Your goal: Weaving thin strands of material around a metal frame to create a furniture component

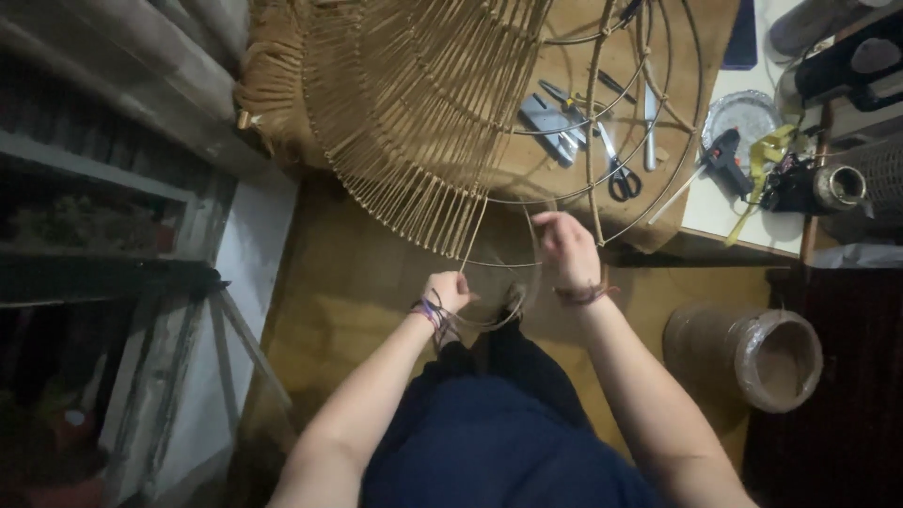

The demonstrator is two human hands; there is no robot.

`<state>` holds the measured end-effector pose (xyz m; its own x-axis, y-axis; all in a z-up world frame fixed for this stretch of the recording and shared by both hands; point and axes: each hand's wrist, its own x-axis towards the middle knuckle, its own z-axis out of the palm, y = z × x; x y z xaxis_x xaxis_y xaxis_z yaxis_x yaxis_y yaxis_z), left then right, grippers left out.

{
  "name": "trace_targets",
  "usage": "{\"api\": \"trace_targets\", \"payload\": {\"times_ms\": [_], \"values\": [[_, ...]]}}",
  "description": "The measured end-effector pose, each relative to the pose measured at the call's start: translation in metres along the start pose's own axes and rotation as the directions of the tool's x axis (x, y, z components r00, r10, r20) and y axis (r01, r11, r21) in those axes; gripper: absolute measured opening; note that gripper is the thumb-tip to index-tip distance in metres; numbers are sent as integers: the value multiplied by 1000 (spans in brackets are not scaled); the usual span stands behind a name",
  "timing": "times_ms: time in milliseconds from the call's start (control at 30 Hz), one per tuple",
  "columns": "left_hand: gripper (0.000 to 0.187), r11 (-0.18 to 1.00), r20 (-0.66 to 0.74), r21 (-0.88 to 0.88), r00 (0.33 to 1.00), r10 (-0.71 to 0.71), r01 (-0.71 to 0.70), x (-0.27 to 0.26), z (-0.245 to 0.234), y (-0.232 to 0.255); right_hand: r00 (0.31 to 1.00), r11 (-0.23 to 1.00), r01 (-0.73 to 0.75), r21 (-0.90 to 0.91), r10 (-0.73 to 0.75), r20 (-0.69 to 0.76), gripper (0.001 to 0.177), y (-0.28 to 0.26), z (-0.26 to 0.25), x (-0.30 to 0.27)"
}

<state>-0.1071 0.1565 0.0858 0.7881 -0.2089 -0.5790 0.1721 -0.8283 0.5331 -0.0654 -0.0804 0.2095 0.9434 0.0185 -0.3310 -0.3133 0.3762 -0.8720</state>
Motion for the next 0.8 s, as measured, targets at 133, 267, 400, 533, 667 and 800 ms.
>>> {"api": "trace_targets", "payload": {"times_ms": [133, 267, 400, 533, 667, 800], "values": [[40, 690, 111, -718, 994, -10, 88, -28, -9, 13, 903, 280, 314, -907, 207, 376, 22, 34, 2, -50], [65, 437, 203, -882, 979, 22, 173, -25, -8, 23, 786, -223, 166, -961, 618, -8, 33, 188, -110, -42], [45, 936, -102, -343, 988, -119, 77, -10, 19, 4, 845, 705, -505, -497, 522, -118, 22, -26, 73, -41], [28, 712, -325, -693, 932, -162, -118, -16, 32, 3, 990, 990, -137, -43, 138, 32, 35, 1, 22, 0], [27, 575, -310, -813, 905, -292, -93, 8, 48, -10, 992, 597, -66, -800, 125, 12, 21, 46, -9, -18], [18, 436, -251, -899, 864, -437, -41, 45, 92, -24, 968, 365, -159, -917, 240, -72, 31, 83, -71, -42]]}}
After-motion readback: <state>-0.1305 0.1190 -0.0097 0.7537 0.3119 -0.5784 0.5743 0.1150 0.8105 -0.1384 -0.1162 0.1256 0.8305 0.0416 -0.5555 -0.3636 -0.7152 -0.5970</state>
